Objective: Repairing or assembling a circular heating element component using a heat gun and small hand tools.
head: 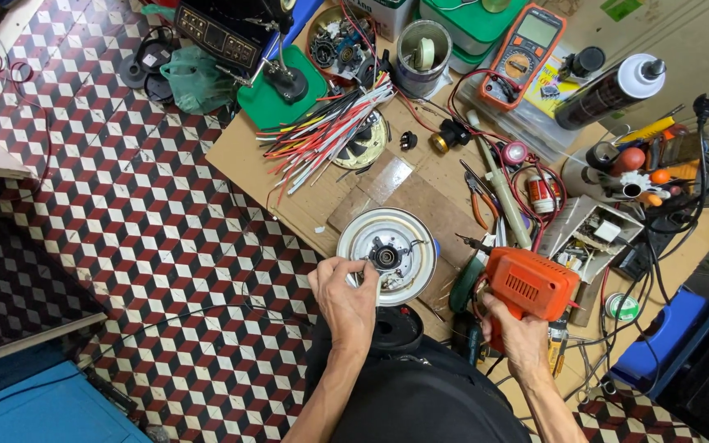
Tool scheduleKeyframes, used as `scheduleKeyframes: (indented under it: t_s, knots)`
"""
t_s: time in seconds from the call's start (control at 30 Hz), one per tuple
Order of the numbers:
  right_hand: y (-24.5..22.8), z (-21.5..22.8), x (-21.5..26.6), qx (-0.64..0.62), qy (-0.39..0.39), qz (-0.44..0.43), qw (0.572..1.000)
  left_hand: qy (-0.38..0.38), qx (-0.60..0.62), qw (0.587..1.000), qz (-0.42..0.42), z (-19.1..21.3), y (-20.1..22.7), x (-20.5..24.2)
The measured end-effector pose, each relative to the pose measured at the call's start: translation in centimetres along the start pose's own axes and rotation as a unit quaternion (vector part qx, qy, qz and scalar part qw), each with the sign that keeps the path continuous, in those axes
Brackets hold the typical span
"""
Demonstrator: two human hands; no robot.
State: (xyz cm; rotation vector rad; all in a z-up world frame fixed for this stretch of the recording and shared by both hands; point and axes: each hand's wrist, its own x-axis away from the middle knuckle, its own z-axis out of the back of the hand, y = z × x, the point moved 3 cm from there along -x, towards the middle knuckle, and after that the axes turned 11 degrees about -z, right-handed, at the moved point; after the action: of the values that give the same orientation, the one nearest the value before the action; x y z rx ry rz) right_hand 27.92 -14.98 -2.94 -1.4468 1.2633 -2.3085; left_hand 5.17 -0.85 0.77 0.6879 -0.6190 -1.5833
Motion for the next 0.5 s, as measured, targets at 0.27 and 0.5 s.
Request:
scheduleKeyframes:
  t_s: [0.27, 0.5]
  knots:
    - [0.55, 0.3, -0.41, -0.016, 0.009, -0.014, 1.0, -0.002, 0.0, 1.0, -0.014, 0.03, -0.12, -0.23]
    - [-0.14, 0.18, 0.09, -0.001, 0.012, -0.002, 1.0, -0.005, -0.006, 1.0, -0.027, 0.0, -0.33, -0.29]
